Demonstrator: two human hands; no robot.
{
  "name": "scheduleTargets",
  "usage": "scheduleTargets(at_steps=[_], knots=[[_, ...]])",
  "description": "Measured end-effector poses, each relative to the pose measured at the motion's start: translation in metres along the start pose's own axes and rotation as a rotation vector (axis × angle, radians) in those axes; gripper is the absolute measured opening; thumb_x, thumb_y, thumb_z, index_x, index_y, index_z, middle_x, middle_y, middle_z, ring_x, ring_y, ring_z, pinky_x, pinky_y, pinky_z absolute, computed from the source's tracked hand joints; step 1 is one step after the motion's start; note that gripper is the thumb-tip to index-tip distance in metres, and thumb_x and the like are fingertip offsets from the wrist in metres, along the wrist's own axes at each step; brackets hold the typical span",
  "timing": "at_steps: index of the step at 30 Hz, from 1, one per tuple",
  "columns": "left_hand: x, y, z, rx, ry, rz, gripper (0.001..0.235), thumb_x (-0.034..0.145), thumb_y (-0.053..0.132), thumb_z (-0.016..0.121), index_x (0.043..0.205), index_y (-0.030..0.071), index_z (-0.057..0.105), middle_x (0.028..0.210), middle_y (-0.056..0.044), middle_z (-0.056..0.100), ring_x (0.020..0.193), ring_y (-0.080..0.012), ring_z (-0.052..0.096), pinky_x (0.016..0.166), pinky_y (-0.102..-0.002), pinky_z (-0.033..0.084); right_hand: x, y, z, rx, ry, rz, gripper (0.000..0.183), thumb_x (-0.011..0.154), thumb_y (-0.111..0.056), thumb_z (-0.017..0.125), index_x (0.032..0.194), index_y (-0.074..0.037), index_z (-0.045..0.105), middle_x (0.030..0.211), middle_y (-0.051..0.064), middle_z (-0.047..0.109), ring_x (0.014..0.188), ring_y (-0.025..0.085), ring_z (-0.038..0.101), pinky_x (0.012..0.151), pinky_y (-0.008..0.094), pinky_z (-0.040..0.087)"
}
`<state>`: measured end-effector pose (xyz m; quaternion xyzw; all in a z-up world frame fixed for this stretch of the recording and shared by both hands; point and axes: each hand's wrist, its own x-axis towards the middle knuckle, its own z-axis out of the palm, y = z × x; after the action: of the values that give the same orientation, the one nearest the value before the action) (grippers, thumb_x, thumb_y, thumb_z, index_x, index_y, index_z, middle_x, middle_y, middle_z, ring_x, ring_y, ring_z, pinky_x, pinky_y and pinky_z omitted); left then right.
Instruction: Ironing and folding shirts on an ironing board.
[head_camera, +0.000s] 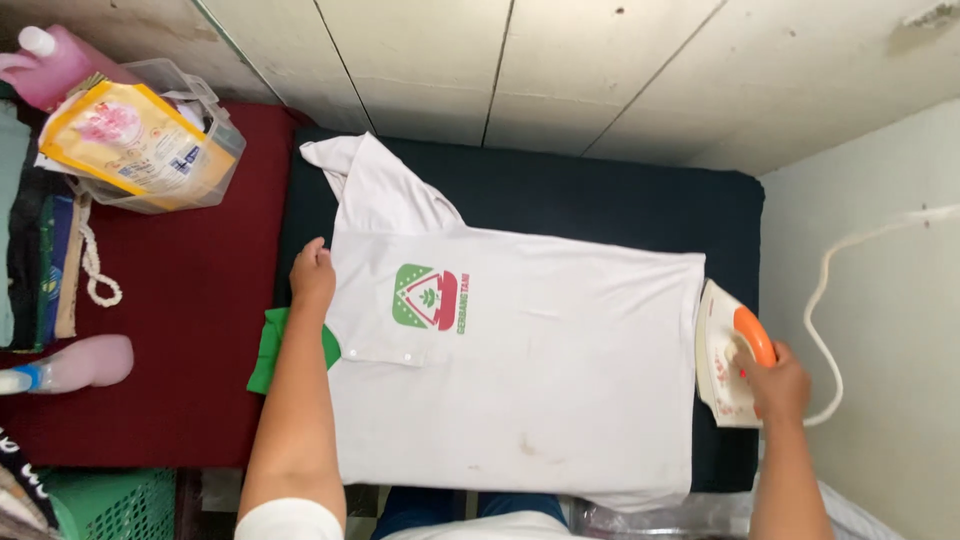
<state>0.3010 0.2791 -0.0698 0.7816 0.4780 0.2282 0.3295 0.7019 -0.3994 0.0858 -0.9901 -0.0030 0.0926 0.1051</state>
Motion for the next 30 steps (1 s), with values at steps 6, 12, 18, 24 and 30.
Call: scheduleTargets(at_steps=[6,12,18,24,30], knots=[[0.085,-0.046,0.070,-0.448,0.063,-0.379,0.023,0.096,0.011,0.063,0.114,-0.001,0.071,0.108,-0.014,0.074,0.097,-0.0217,0.070,0.088,-0.034,0.055,-0.066,-0.006,0.004,-0.090,0.014,-0.216,0.038,0.080,-0.034,0.082,0.111,-0.014,0.071,0.090,0.019,0.073,0.085,0.041,0.071,0.074,0.049,0.055],[0.125,0.085,0.033,-0.317,0.020,-0.639,0.019,0.092,0.013,0.076,0.103,-0.002,0.072,0.095,-0.010,0.075,0.084,-0.0195,0.071,0.075,-0.031,0.056,-0.130,-0.072,0.027,-0.139,-0.129,-0.644,0.027,0.069,-0.021,0.082,0.095,-0.016,0.075,0.080,0.008,0.074,0.074,0.029,0.073,0.067,0.040,0.057],[0.161,0.084,0.046,-0.467,-0.039,-0.495,0.026,0.099,0.009,0.062,0.124,0.001,0.063,0.110,-0.010,0.071,0.091,-0.0253,0.070,0.080,-0.040,0.054,-0.061,-0.102,0.041,-0.182,-0.052,-0.753,0.032,0.067,-0.020,0.087,0.097,-0.015,0.076,0.082,0.007,0.074,0.071,0.026,0.073,0.066,0.038,0.057],[0.139,0.061,0.043,-0.184,0.093,-0.094,0.032,0.105,0.019,0.062,0.131,0.001,0.062,0.121,-0.018,0.066,0.112,-0.0343,0.063,0.098,-0.045,0.049,0.021,-0.151,0.017,-0.155,0.018,-0.531,0.026,0.078,-0.024,0.083,0.101,-0.015,0.075,0.086,0.010,0.074,0.076,0.031,0.072,0.067,0.041,0.056],[0.068,0.106,-0.020,0.376,-0.270,-0.463,0.049,0.098,0.051,0.061,0.116,0.006,0.070,0.116,-0.023,0.070,0.106,-0.0434,0.065,0.091,-0.052,0.051,-0.021,-0.182,0.024,-0.077,-0.164,-0.883,0.026,0.069,-0.016,0.081,0.094,-0.015,0.077,0.081,0.009,0.075,0.073,0.029,0.073,0.067,0.039,0.057]])
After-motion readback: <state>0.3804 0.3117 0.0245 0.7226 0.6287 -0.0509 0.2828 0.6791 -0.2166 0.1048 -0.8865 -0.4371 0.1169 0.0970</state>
